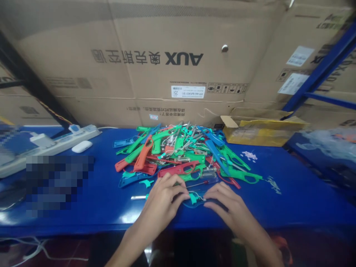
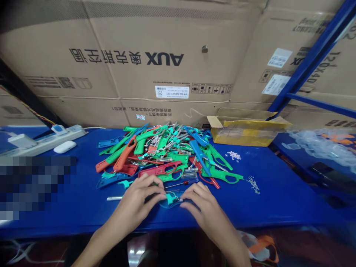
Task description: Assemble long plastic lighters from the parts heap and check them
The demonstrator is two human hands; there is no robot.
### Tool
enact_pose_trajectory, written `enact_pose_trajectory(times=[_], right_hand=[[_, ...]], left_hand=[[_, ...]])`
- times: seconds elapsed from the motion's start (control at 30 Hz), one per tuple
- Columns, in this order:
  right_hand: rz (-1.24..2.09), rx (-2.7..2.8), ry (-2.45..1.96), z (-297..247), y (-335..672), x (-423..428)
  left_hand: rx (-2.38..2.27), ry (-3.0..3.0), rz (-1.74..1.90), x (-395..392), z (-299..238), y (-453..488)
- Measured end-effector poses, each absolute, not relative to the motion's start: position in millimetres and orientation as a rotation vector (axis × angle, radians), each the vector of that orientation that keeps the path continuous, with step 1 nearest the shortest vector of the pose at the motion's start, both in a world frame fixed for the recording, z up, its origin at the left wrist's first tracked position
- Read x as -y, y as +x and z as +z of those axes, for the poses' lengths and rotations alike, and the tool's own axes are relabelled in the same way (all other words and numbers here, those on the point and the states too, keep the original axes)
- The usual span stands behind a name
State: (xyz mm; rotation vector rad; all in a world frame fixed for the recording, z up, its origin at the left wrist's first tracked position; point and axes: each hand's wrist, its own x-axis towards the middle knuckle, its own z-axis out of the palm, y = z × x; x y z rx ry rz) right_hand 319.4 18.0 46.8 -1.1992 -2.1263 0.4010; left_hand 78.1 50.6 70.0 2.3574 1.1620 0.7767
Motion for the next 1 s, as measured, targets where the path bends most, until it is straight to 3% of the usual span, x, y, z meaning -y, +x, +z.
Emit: enact_pose_trajectory(times=[0.5, 1.0], right_hand=[[0.499, 2.183, -1.274, 50.8, 320.4, -16.5], [0.608, 2.171, -1.267, 51.6, 319.2, -15.9]], left_hand=[[-1.161, 2.22, 0.785, -53.4, 73.0, 84.0], [-1.175, 2.573, 0.988, -41.6, 60.2, 82.7]])
